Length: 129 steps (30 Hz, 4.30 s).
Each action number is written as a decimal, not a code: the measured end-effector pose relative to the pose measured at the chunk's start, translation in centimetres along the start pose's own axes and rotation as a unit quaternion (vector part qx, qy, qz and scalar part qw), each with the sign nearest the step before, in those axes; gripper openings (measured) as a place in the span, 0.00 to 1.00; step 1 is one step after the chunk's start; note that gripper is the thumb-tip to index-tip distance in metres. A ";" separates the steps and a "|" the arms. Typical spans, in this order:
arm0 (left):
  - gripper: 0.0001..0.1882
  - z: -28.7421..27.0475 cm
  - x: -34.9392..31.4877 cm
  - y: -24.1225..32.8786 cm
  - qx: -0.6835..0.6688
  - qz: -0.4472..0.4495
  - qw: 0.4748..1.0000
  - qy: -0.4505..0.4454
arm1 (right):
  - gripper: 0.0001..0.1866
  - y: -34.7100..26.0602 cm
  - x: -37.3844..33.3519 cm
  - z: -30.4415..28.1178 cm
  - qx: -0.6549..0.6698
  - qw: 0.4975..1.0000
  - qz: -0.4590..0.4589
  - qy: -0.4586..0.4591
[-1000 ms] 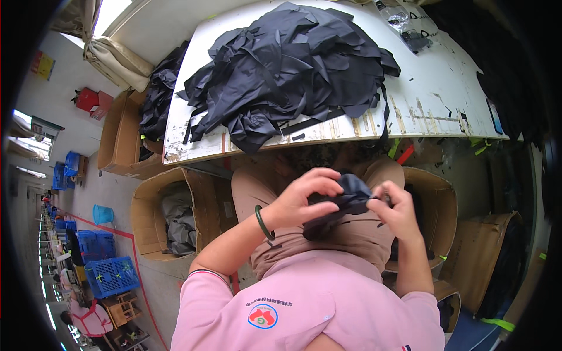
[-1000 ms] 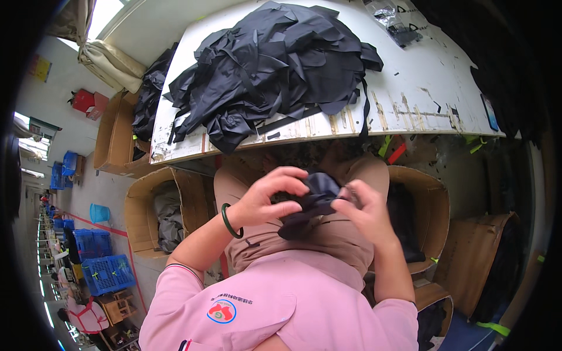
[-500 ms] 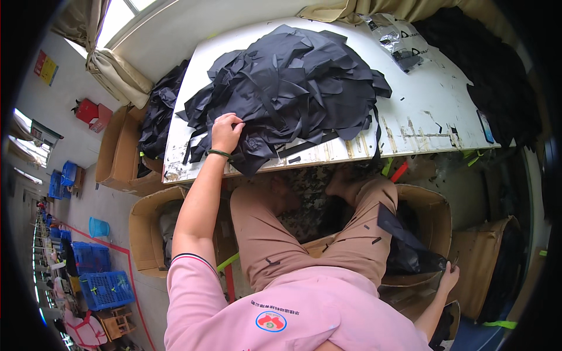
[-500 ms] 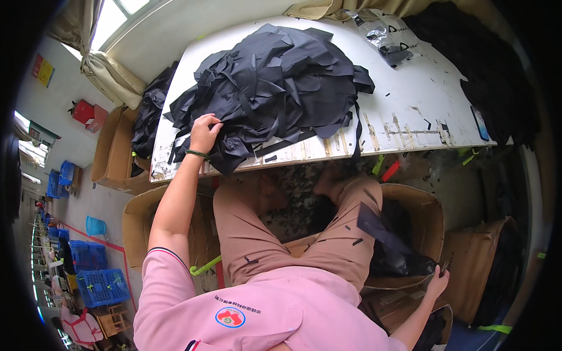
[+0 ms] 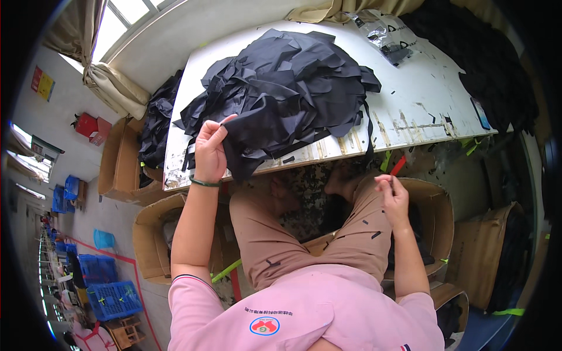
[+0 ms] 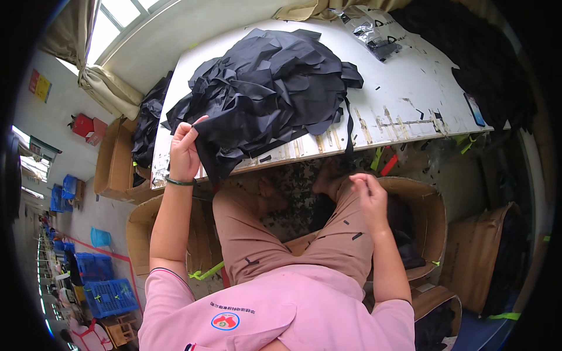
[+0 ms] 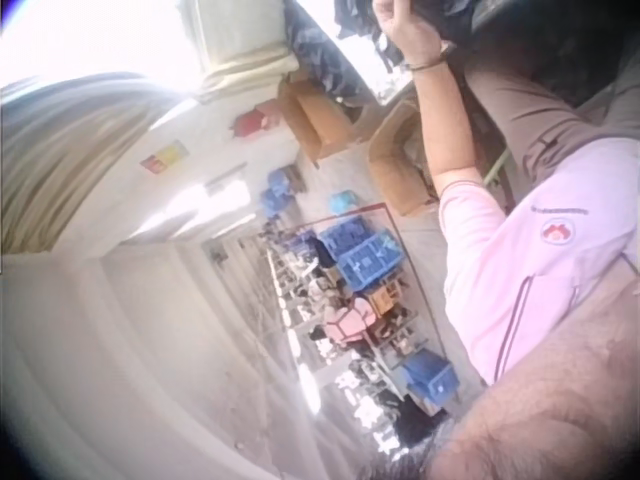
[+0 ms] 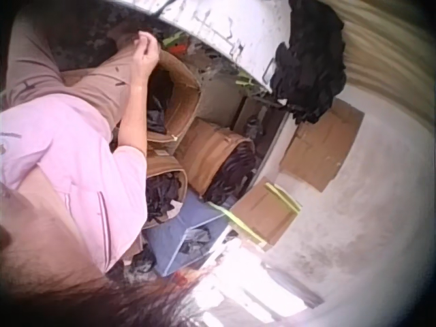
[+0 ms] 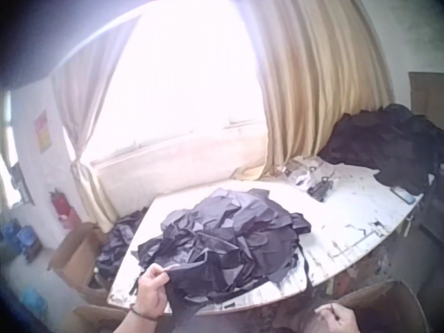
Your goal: The recorder uses a pair of nippers or scissors to trim loose threads or excess fabric from black textile components.
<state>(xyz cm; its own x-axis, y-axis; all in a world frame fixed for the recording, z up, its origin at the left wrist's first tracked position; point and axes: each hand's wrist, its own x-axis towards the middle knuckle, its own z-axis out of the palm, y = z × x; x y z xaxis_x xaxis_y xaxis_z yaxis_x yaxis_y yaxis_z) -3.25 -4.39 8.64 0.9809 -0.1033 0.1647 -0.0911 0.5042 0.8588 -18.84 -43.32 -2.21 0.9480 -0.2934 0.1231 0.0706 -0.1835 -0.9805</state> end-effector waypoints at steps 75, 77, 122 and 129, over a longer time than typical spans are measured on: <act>0.38 8.4 -12.3 -7.2 0.085 -0.023 0.993 -0.079 | 0.07 -7.5 0.8 6.6 0.139 0.986 0.095 0.003; 0.30 7.7 -12.1 -7.0 0.223 0.036 0.966 -0.129 | 0.09 -7.4 0.8 6.1 0.116 0.991 0.067 -0.001; 0.12 9.9 -13.6 -4.9 0.183 -0.122 0.953 -0.210 | 0.09 -11.9 -1.9 7.0 0.036 0.973 -0.041 -0.225; 0.08 9.7 -13.2 -4.8 0.140 -0.163 0.949 -0.230 | 0.08 -11.0 -1.0 6.9 0.215 0.933 0.048 -0.284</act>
<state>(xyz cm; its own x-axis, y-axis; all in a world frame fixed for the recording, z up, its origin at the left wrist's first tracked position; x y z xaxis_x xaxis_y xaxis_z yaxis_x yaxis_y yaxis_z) -17.44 -13.75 7.07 0.7919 -0.6106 0.0079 0.0986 0.1405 0.9852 -18.43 -34.55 7.36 0.9595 0.2773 0.0502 -0.0206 0.2466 -0.9689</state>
